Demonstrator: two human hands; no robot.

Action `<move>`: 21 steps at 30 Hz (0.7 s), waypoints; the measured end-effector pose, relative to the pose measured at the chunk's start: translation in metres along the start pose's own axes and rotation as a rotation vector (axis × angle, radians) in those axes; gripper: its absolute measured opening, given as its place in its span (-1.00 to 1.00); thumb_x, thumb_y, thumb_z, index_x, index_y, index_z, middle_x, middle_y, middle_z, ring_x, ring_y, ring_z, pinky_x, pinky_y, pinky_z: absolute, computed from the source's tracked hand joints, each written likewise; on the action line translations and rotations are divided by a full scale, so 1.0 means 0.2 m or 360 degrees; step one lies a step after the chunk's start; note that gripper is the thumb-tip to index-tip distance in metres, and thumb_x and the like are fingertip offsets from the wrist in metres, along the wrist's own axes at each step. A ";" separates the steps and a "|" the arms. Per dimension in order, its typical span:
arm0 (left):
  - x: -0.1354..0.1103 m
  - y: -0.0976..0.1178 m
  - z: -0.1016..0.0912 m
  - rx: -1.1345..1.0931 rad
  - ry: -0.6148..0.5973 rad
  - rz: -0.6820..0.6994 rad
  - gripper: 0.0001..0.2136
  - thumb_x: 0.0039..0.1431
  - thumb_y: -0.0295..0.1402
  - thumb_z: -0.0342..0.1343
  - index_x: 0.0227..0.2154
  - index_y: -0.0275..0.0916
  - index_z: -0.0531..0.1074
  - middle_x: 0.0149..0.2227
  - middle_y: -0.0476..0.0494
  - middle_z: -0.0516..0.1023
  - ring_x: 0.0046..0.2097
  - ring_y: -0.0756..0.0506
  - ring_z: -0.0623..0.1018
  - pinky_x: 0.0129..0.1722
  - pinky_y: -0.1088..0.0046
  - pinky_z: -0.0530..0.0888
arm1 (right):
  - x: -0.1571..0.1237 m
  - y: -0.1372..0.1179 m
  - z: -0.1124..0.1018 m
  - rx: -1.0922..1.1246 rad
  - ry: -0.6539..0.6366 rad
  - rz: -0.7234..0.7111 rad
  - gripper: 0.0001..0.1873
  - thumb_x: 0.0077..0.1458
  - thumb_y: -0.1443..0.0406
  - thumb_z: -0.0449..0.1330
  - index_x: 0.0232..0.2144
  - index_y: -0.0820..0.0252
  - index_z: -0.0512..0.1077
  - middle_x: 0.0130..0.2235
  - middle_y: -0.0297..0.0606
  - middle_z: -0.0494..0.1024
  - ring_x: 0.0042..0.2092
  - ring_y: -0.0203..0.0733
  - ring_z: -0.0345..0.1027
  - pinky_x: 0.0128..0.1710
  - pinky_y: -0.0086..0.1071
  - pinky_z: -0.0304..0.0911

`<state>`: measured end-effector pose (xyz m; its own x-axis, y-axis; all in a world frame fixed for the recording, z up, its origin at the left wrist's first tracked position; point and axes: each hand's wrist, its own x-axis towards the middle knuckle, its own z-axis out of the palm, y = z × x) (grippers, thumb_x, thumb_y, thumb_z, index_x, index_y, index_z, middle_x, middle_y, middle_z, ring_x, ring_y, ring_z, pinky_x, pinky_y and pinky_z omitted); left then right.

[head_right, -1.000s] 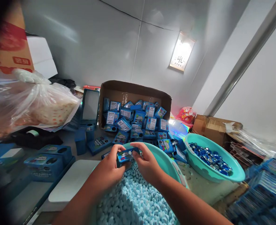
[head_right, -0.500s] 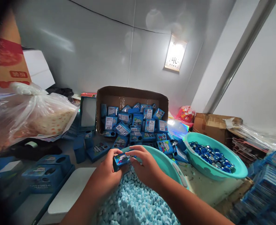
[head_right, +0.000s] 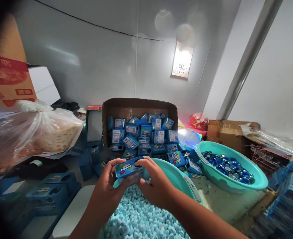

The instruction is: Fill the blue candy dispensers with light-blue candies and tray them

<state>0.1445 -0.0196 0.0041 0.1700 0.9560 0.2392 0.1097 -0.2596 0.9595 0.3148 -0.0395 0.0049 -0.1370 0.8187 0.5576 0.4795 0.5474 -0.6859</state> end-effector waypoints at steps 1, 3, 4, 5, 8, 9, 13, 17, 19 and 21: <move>0.00 0.00 0.00 -0.0014 0.0026 -0.0013 -0.55 0.13 -0.10 0.13 0.03 -0.13 0.21 -0.08 -0.13 0.53 -0.08 -0.14 0.57 -0.07 0.35 0.47 | 0.00 -0.01 0.00 0.0052 0.0038 0.0011 -0.56 0.18 0.31 0.23 0.10 -0.05 0.34 -0.01 -0.24 0.47 0.02 -0.11 0.36 0.07 -0.18 0.29; 0.00 0.00 0.00 0.0031 0.0041 -0.0031 -0.52 0.14 -0.07 0.13 0.05 -0.13 0.20 -0.05 -0.17 0.53 -0.08 -0.16 0.57 -0.06 0.31 0.48 | 0.00 -0.01 0.00 0.0203 0.0120 0.0056 -0.43 0.20 0.31 0.21 0.21 -0.08 0.18 0.06 -0.22 0.44 0.06 -0.11 0.35 0.08 -0.17 0.28; 0.00 0.00 0.00 0.0025 0.0037 -0.0029 -0.51 0.14 -0.06 0.13 0.06 -0.14 0.19 -0.05 -0.18 0.53 -0.08 -0.16 0.57 -0.06 0.30 0.48 | 0.00 0.00 0.00 0.0284 0.0160 0.0082 -0.40 0.21 0.30 0.20 0.23 -0.08 0.11 0.06 -0.21 0.43 0.06 -0.12 0.36 0.07 -0.18 0.30; 0.00 0.00 0.00 -0.0006 0.0036 -0.0024 -0.51 0.15 -0.05 0.12 0.06 -0.15 0.19 -0.04 -0.19 0.53 -0.08 -0.16 0.57 -0.06 0.29 0.49 | 0.01 0.00 -0.01 0.0357 0.0193 0.0103 -0.38 0.21 0.29 0.20 0.24 -0.09 0.08 0.06 -0.20 0.44 0.05 -0.12 0.37 0.05 -0.18 0.31; 0.00 0.00 -0.01 0.0059 0.0110 0.0026 -0.51 0.15 -0.04 0.12 0.06 -0.15 0.24 0.02 -0.22 0.52 0.00 -0.21 0.55 0.01 0.23 0.48 | 0.02 0.02 -0.01 0.0506 0.0219 0.0169 -0.39 0.22 0.24 0.21 0.23 -0.10 0.06 0.03 -0.20 0.45 0.01 -0.14 0.40 0.00 -0.19 0.34; 0.00 0.01 -0.01 0.0103 0.0143 0.0040 -0.51 0.15 -0.05 0.11 0.07 -0.15 0.26 0.05 -0.22 0.51 0.03 -0.22 0.54 0.04 0.19 0.47 | 0.02 0.02 -0.01 0.0530 0.0209 0.0191 -0.40 0.22 0.23 0.21 0.23 -0.10 0.07 0.03 -0.21 0.45 0.01 -0.14 0.41 -0.01 -0.20 0.34; 0.00 0.01 -0.01 0.0027 0.0245 0.0009 -0.49 0.16 -0.05 0.13 0.12 -0.14 0.27 0.04 -0.21 0.53 0.04 -0.23 0.55 0.10 0.15 0.44 | 0.01 0.01 0.00 0.0537 0.0196 0.0221 -0.47 0.25 0.19 0.17 0.21 -0.07 0.11 0.02 -0.20 0.47 0.00 -0.15 0.41 0.02 -0.20 0.31; 0.03 -0.03 -0.01 -0.0189 0.0232 0.0031 -0.48 0.14 -0.04 0.17 0.07 -0.20 0.30 0.00 -0.25 0.55 0.01 -0.22 0.57 0.05 0.20 0.49 | 0.03 0.01 -0.01 0.0495 0.0342 0.0274 -0.52 0.28 0.13 0.10 0.19 -0.03 0.13 -0.01 -0.21 0.48 -0.05 -0.16 0.43 0.00 -0.22 0.30; 0.04 -0.06 -0.02 -0.0272 0.0251 0.0023 -0.45 0.09 0.00 0.20 0.06 -0.21 0.33 -0.03 -0.25 0.57 -0.03 -0.22 0.59 0.00 0.20 0.52 | 0.04 0.04 -0.01 0.0398 0.0362 0.0366 -0.57 0.27 0.13 0.05 0.16 0.03 0.18 -0.03 -0.19 0.49 -0.08 -0.14 0.44 -0.03 -0.22 0.32; 0.05 -0.07 -0.03 -0.0309 0.0380 0.0070 -0.42 0.03 0.00 0.26 0.06 -0.19 0.35 -0.06 -0.23 0.58 -0.06 -0.22 0.60 -0.03 0.22 0.54 | 0.03 0.08 -0.01 0.0169 0.0175 0.0483 -0.66 0.24 0.17 0.03 0.03 0.11 0.32 -0.09 -0.18 0.52 -0.09 -0.10 0.43 -0.04 -0.20 0.33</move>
<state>0.1380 -0.0053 -0.0061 -0.0667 0.9556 0.2871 -0.0860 -0.2921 0.9525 0.3229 -0.0261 -0.0014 0.0955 0.9267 0.3635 0.3904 0.3011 -0.8700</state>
